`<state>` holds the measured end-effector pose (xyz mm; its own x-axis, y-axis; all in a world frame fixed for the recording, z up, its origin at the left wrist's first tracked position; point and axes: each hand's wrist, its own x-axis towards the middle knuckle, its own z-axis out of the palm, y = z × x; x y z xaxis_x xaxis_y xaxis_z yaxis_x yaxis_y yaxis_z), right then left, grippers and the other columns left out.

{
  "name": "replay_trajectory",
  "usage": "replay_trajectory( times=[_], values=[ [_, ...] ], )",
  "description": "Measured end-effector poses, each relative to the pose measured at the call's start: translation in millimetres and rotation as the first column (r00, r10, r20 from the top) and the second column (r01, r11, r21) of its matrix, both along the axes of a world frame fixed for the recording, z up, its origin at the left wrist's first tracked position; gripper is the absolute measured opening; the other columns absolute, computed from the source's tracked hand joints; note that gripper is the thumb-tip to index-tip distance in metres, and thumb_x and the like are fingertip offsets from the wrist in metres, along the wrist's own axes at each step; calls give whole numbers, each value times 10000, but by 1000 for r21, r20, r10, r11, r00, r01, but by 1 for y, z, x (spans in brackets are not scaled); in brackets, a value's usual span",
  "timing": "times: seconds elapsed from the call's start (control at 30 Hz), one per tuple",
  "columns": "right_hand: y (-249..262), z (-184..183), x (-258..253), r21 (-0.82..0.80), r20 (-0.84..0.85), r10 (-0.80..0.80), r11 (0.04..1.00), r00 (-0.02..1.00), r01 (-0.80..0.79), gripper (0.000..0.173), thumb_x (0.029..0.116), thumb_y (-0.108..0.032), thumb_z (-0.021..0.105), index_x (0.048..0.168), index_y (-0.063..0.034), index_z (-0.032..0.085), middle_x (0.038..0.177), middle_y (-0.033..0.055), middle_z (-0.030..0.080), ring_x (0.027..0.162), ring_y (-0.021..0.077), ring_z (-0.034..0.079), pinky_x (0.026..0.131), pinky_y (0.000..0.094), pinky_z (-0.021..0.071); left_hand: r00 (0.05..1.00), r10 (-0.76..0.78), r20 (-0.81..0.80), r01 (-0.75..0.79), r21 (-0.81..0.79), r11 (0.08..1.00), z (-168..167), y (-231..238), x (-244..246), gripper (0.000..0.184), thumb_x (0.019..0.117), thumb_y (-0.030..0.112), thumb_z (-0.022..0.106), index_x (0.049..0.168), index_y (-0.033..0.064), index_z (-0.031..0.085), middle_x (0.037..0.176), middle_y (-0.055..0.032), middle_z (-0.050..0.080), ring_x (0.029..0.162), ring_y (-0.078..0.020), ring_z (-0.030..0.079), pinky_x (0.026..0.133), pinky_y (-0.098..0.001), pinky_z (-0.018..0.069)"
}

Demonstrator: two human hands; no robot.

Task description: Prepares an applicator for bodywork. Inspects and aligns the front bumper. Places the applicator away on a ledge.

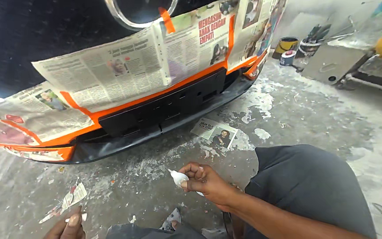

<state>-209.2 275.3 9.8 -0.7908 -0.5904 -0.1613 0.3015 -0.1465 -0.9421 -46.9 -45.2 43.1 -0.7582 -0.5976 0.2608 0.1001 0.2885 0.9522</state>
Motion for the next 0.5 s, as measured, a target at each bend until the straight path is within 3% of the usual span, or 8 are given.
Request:
replay_trajectory(
  times=[0.1,0.2,0.33,0.5],
  values=[
    [-1,2,2,-20,27,-11,1000,1000,11,267,937,-1,669,1202,-15,642,1058,96,701,924,169,694,838,321,594,985,-161,-68,153,-106,983,42,39,-24,180,1005,77,597,1050,122,767,845,75,727,663,-20,623,612,-200,534],
    [0,5,5,-30,18,-16,999,1000,16,268,942,-11,659,1209,-24,641,1059,81,700,916,142,687,827,294,583,972,-227,-63,217,-127,968,58,80,-47,161,989,73,622,1051,85,770,877,30,733,686,-42,627,635,-208,533],
    [1,8,8,-47,-30,-3,999,1000,2,243,947,-20,654,1189,-19,638,1056,75,698,910,111,681,836,276,576,977,-179,-116,169,-93,981,57,113,-75,145,956,45,630,1007,54,766,821,14,711,634,-57,613,599,-201,535],
    [5,5,7,-38,-37,-25,999,999,23,230,954,-28,646,1183,-17,638,1029,68,687,895,95,667,831,263,564,991,-101,-83,104,26,994,35,130,-95,176,984,40,567,997,13,740,756,-5,679,583,-76,596,567,-212,535]
  ],
)
